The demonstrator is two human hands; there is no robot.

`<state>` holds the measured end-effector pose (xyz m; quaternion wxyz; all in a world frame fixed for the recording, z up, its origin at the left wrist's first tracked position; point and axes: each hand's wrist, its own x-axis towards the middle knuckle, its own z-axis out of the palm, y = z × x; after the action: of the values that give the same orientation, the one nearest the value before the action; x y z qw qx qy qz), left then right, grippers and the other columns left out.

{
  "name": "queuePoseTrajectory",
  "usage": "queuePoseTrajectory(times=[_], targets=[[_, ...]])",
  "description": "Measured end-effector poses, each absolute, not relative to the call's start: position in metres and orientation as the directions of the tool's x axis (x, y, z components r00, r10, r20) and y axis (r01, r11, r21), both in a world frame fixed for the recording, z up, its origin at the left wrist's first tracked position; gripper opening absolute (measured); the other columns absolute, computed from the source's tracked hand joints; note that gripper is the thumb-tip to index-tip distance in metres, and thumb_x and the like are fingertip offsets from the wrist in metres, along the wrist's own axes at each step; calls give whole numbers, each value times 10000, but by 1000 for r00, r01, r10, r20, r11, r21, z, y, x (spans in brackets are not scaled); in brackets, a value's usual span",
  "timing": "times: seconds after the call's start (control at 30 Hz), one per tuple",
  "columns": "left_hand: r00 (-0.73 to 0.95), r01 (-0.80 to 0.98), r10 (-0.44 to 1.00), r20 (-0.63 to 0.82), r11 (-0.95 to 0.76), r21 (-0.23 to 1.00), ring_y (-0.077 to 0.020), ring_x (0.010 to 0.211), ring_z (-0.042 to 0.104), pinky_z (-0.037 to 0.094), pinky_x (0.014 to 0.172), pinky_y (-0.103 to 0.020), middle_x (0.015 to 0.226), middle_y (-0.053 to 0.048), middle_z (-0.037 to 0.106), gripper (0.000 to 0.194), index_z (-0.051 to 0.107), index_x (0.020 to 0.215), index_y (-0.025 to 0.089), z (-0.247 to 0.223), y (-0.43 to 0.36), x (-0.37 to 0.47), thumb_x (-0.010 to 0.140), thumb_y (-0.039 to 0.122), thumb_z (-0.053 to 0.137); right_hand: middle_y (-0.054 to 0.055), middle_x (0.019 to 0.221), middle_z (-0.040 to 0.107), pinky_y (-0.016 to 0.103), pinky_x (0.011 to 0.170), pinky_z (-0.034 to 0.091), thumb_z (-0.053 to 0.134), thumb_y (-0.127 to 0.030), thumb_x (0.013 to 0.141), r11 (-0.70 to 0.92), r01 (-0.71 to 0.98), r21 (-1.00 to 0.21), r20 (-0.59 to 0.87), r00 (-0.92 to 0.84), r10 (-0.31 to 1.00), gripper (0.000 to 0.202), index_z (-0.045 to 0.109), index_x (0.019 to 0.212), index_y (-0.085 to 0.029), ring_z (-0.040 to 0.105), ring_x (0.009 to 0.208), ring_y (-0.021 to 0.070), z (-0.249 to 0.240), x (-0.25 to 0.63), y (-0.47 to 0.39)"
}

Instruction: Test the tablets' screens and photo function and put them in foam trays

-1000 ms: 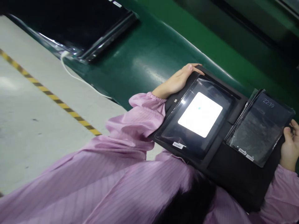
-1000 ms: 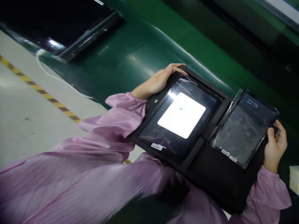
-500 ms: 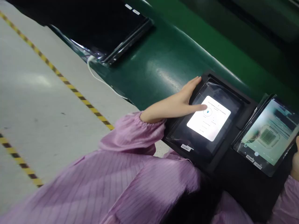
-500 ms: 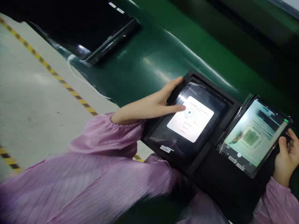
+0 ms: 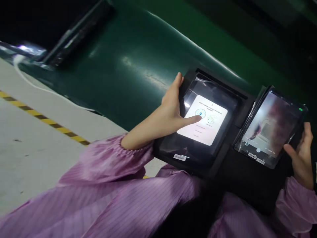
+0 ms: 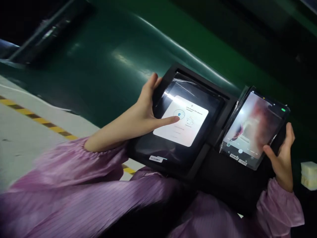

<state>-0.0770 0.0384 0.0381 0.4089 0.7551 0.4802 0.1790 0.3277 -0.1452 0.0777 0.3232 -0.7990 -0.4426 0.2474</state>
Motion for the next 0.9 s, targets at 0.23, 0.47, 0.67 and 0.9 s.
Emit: queuePoseTrajectory(times=[0.23, 0.47, 0.67, 0.9], targets=[[507, 565, 853, -119, -225, 794, -421, 1684, 2, 113, 1342, -660, 1793, -271, -72, 1319, -132, 1691, 105, 36, 41, -77, 896, 885, 573, 43, 1819, 24, 645, 1346, 167, 885, -600, 756, -445, 591, -673, -217, 417, 883, 1275, 56, 1709, -432, 36, 1685, 355, 85, 307, -174], [524, 574, 843, -119, -246, 781, -387, 1691, 8, 189, 1330, -659, 1800, -252, -41, 1267, -164, 1686, 184, 31, 47, -84, 905, 899, 532, 51, 1818, 82, 631, 1355, 158, 835, -589, 834, -375, 619, -690, -131, 403, 906, 1198, 48, 1714, -387, 71, 1686, 318, 77, 308, -174], [453, 623, 882, -131, -208, 754, -402, 1673, 162, 286, 1312, -658, 1799, -144, 170, 1146, 40, 1704, 323, 42, 46, -97, 873, 927, 546, 63, 1791, 214, 607, 1371, 102, 757, -521, 937, -398, 635, -662, 45, 563, 825, 975, 182, 1706, -347, 180, 1669, 296, 95, 319, -203], [620, 594, 785, 4, -472, 651, -414, 1651, 213, 332, 1298, -644, 1769, -45, 224, 881, 256, 1661, 373, 80, 37, -76, 962, 859, 483, 86, 1753, 283, 636, 1358, 160, 825, -529, 870, -448, 633, -631, 55, 613, 788, 1011, 252, 1682, -348, 249, 1643, 326, 101, 315, -214]])
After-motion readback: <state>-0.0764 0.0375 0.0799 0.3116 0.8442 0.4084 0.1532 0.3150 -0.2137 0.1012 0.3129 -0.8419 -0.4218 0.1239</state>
